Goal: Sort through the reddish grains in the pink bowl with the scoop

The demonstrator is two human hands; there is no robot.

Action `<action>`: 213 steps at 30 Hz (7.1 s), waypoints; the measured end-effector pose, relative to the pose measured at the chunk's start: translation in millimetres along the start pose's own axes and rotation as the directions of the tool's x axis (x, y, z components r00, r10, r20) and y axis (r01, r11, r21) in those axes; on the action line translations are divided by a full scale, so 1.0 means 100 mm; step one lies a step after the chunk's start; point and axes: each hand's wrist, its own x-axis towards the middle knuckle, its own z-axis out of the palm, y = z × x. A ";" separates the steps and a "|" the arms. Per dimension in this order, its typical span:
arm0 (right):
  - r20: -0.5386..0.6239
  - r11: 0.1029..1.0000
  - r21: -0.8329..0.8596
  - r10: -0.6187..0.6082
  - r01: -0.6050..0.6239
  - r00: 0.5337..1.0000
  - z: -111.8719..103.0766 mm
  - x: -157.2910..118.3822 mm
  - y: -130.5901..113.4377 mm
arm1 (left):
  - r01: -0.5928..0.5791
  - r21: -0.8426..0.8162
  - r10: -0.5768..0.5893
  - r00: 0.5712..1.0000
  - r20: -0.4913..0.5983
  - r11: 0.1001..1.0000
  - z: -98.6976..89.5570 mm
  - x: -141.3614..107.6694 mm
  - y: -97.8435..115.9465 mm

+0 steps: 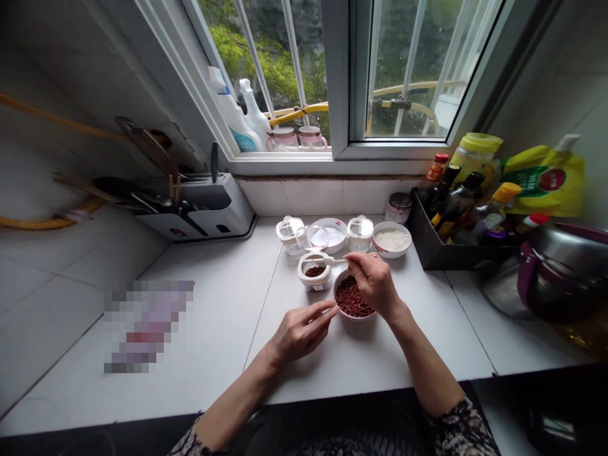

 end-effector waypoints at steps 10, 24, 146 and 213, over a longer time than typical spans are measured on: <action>0.287 0.977 -0.154 0.184 -0.144 0.940 -0.28 -0.04 0.24 | 0.001 0.001 -0.001 1.000 0.020 1.000 -0.02 -0.01 0.00; 0.306 0.967 -0.042 0.251 -0.250 0.919 -0.25 -0.04 0.23 | -0.015 0.007 0.015 1.000 0.014 1.000 -0.02 0.00 0.00; 0.302 0.824 0.329 0.371 -0.461 0.878 -0.24 -0.03 0.23 | -0.015 0.012 0.014 1.000 0.024 1.000 -0.02 0.00 0.00; 0.216 0.987 0.028 0.151 -0.161 0.965 -0.15 -0.08 0.29 | -0.014 -0.001 0.014 1.000 0.005 1.000 -0.02 0.02 0.00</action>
